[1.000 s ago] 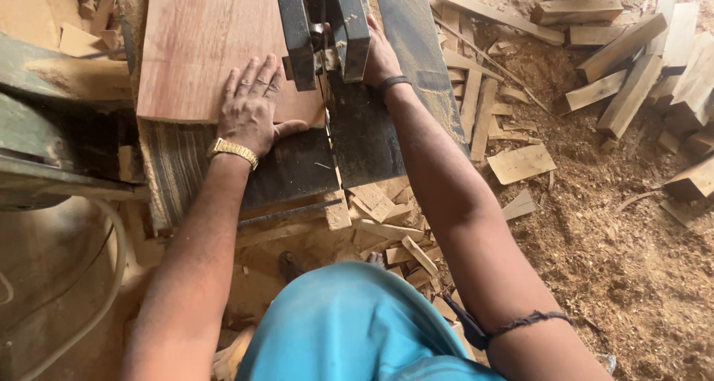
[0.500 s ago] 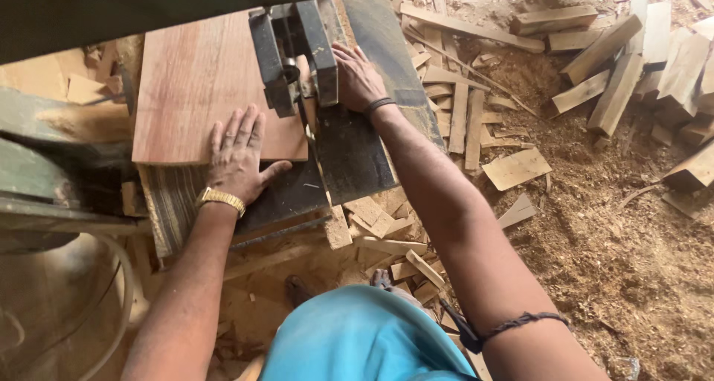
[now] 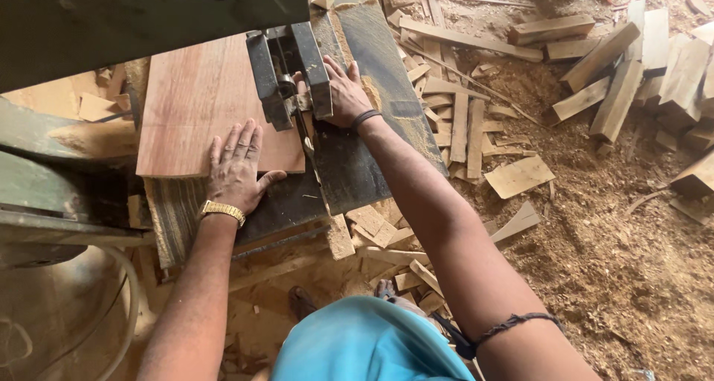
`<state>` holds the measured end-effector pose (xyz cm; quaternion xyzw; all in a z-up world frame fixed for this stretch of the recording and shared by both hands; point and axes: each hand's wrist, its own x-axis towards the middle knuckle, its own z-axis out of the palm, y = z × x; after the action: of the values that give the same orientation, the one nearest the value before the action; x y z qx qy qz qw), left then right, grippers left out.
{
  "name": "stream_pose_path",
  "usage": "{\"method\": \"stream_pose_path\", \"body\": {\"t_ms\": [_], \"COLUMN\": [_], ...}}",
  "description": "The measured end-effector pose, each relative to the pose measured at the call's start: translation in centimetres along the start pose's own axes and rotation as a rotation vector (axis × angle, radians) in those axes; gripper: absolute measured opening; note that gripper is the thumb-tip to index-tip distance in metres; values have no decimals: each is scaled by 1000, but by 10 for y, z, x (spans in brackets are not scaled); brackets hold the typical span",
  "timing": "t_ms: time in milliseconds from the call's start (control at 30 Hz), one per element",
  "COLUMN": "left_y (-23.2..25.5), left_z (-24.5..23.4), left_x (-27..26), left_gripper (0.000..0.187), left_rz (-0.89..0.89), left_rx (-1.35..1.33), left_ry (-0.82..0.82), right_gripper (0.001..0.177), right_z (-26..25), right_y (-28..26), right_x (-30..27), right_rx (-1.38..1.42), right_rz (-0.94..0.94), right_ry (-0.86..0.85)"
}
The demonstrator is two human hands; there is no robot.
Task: The person uses a band saw to cut a curved shape into a wooden board, guiding the wood with both hands.
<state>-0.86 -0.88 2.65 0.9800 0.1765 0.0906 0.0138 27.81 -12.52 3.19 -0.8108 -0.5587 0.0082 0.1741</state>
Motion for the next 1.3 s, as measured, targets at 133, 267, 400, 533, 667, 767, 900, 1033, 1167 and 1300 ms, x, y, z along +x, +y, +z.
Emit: {"method": "stream_pose_path", "body": {"t_ms": [133,267,400,533,667,767,900,1033,1167,1300], "left_y": [-8,-16,-24,-38,-75,-107,-131,-128,-126,-107], "left_z": [-2,-3,-6,-11,-15,-13,-2,10,11,4], "left_x": [-1,-1,2,-1,-14,-14,-18,-30,-39,-60], "left_gripper": [106,104,88,73,72,78,86,77,77,77], "left_rz": [12,27,-8,-197,-311,-554,-633,-657,-660,-719], "left_rx": [-25,-94,-275,-452,-257,-107,-231,-140,-141,-118], "left_ry": [-17,-29,-30,-43,121,176,150,208,202,172], "right_gripper": [68,48,25,32,33,32,19,21,17,14], "right_z": [-5,-7,-5,-19,-47,-62,-46,-10,6,8], "right_y": [3,29,65,113,156,143,65,-22,-65,-71], "right_x": [6,4,-16,-43,-110,-166,-253,-324,-357,-360], "right_rx": [16,17,119,108,-202,178,285,476,593,539], "right_rz": [53,224,216,646,553,611,555,755,801,646], "right_ry": [-12,140,358,290,614,738,910,959,962,984]}}
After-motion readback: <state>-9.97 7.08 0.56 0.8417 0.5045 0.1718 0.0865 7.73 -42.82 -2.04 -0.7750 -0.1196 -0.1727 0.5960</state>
